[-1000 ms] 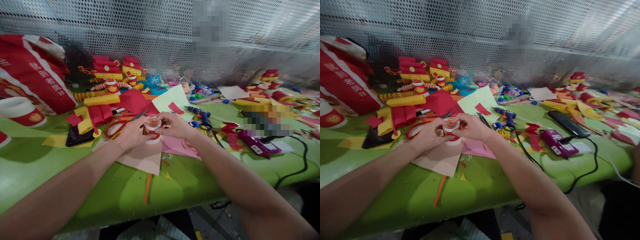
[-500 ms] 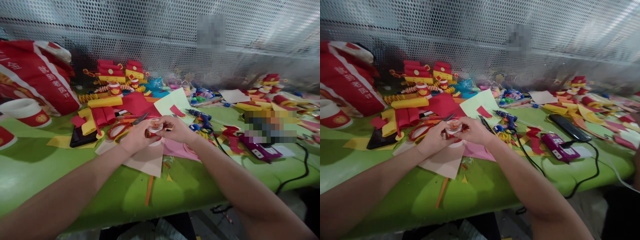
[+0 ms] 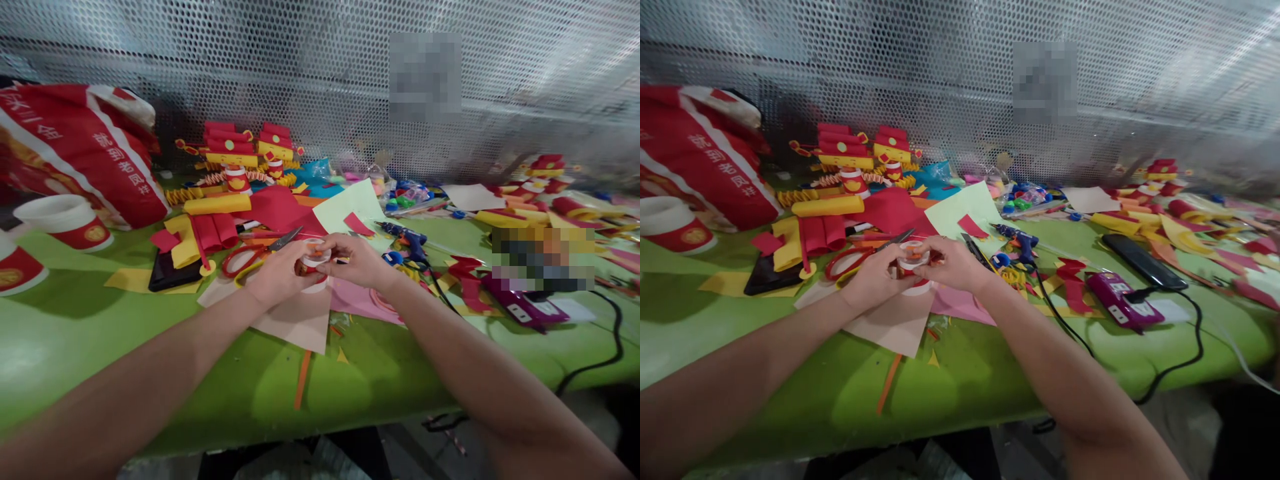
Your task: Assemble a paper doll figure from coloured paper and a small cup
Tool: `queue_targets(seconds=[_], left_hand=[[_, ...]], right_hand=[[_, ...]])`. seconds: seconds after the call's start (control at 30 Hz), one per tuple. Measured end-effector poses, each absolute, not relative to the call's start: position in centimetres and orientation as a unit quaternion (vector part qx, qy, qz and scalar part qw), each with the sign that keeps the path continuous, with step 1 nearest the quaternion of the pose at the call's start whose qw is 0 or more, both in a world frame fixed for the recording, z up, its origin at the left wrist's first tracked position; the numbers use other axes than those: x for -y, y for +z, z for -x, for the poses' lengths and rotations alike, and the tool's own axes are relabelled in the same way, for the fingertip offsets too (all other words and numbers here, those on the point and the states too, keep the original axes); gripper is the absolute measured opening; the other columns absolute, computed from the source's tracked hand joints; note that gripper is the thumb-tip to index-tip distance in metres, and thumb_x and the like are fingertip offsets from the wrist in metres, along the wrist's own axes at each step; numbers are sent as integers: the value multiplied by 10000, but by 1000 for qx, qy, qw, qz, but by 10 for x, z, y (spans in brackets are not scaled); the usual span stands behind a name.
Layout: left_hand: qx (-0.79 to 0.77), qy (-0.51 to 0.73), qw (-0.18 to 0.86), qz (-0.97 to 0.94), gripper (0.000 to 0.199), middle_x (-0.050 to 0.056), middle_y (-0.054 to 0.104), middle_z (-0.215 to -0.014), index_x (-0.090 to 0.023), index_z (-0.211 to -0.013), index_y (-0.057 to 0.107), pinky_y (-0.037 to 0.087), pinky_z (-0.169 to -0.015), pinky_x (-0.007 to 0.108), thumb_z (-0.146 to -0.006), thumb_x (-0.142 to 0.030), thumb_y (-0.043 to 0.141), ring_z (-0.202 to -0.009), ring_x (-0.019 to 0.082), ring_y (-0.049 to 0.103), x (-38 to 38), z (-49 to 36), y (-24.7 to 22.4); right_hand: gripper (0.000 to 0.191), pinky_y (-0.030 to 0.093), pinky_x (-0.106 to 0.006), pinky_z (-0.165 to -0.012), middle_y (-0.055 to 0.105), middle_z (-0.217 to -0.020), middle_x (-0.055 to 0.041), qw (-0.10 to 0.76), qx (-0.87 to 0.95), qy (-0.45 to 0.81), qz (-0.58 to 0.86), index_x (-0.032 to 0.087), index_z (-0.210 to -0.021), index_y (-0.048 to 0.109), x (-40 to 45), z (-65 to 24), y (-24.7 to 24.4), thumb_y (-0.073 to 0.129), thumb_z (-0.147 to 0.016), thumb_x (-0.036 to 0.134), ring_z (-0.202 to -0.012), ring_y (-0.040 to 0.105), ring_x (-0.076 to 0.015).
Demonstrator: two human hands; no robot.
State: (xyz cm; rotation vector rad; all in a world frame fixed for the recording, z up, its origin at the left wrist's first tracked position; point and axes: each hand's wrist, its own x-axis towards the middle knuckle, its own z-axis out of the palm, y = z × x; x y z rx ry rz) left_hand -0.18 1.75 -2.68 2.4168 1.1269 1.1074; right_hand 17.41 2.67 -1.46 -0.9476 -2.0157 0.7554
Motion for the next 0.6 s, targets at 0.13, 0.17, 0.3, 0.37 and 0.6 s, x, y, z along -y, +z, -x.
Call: queue_targets(seconds=[0.13, 0.17, 0.3, 0.37, 0.6], left_hand=[[-385, 381, 134, -830, 203, -30, 584, -775, -196, -835, 530, 417, -557, 219, -690, -247, 663, -621, 99, 535, -16, 2, -25], [-387, 380, 134, -829, 201, -34, 579, -764, -198, -835, 529, 412, -550, 217, -692, -247, 660, -609, 96, 527, -16, 2, -25], [-396, 374, 131, -829, 180, -42, 560, -730, -197, -811, 514, 401, -530, 214, -712, -283, 638, -577, 89, 505, -16, 2, -25], [-400, 370, 133, -828, 186, -42, 552, -723, -196, -790, 503, 398, -522, 212, -713, -301, 636, -568, 87, 499, -16, 2, -25], [-413, 359, 157, -822, 196, -37, 556, -733, -201, -823, 517, 396, -519, 214, -706, -300, 640, -569, 91, 498, -14, 3, -23]], right_hand=[[171, 481, -299, -662, 595, -789, -30, 381, 792, 297, 374, 184, -808, 576, -26, -174, -14, 635, -655, 234, -686, 567, -131], [174, 482, -302, -666, 596, -792, -31, 381, 792, 298, 372, 183, -811, 576, -26, -174, -14, 636, -656, 235, -688, 568, -132], [183, 481, -305, -676, 605, -815, -38, 383, 794, 296, 368, 179, -825, 581, -27, -175, -16, 637, -658, 227, -707, 574, -136], [184, 480, -300, -675, 611, -823, -37, 384, 795, 293, 368, 180, -827, 581, -28, -176, -17, 638, -658, 222, -708, 577, -135], [186, 479, -307, -679, 616, -831, -40, 381, 796, 300, 363, 184, -823, 577, -28, -175, -16, 644, -659, 240, -713, 580, -139]])
